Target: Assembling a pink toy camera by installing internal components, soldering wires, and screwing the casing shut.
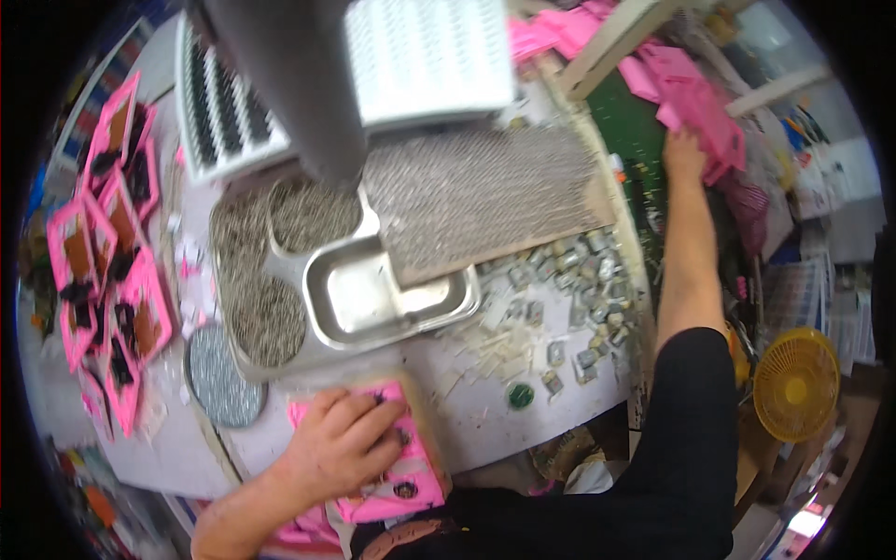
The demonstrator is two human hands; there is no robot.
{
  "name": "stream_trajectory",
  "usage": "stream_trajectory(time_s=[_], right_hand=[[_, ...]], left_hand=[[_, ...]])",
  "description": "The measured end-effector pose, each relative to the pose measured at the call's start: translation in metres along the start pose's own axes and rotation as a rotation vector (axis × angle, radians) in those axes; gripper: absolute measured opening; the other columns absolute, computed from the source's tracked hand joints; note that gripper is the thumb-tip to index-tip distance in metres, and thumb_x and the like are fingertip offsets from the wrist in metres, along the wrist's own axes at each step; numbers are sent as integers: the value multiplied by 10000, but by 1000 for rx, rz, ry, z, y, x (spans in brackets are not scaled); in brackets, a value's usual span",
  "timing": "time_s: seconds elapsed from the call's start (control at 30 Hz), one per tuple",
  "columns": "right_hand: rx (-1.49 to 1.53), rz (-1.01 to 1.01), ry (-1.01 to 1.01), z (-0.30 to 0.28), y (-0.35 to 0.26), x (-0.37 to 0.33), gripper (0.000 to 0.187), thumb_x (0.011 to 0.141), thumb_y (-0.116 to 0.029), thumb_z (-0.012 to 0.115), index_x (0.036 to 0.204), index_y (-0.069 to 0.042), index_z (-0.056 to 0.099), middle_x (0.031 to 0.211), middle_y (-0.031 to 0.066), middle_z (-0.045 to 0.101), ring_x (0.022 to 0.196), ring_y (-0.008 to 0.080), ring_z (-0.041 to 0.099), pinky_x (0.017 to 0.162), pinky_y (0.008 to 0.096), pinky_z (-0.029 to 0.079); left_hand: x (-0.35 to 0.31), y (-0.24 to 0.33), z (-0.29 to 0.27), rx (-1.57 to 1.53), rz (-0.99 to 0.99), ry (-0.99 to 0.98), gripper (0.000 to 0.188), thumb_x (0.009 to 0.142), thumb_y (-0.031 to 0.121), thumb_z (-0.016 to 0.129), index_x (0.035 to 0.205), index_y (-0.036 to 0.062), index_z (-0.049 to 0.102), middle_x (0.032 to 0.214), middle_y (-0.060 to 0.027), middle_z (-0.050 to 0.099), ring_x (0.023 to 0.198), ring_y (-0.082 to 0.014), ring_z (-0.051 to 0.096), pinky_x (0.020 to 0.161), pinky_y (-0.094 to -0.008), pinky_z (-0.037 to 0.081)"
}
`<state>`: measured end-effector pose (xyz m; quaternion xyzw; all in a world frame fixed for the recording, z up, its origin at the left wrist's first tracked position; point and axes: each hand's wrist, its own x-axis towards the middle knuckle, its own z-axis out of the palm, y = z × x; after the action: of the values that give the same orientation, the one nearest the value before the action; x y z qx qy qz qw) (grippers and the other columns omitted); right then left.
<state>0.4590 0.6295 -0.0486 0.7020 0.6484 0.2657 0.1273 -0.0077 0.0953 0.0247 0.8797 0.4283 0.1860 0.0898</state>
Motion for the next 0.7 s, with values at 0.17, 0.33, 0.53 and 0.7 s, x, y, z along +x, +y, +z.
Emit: stream_trajectory(time_s=[0.17, 0.33, 0.53, 0.7], right_hand=[[359, -257, 473, 11, 16, 22, 272, 947, -219, 540, 1092, -34, 678, 1021, 237, 707, 963, 451, 679, 810, 549, 535], [342, -168, 73, -61, 20, -15, 418, 888, -265, 599, 1250, -70, 676, 1238, 263, 661, 1169, 424, 631, 1001, 504, 493], [304, -122, -276, -38, 39, -24, 455, 899, -263, 608, 1319, -91, 645, 1338, 246, 622, 1292, 408, 571, 1059, 534, 460], [281, -10, -233, -57, 19, -40, 440, 941, -263, 563, 1340, -91, 630, 1382, 226, 603, 1313, 426, 554, 1068, 613, 432]], left_hand=[[-9, -10, 11, -255, -85, 123, 254, 676, 179, 708, 918, 103, 694, 1210, -112, 617, 1047, -300, 580, 855, -433, 477], [-4, -1, 9, -72, -103, 142, 166, 673, 181, 694, 814, 94, 685, 1158, -67, 617, 1061, -268, 558, 911, -414, 451], [-3, 22, 4, 199, -61, 48, 245, 712, 142, 674, 948, 85, 709, 1055, -44, 621, 984, -237, 584, 908, -398, 446], [-12, 41, 6, 121, -162, 126, 248, 733, 139, 661, 960, 41, 680, 898, -32, 580, 824, -189, 543, 706, -333, 424]])
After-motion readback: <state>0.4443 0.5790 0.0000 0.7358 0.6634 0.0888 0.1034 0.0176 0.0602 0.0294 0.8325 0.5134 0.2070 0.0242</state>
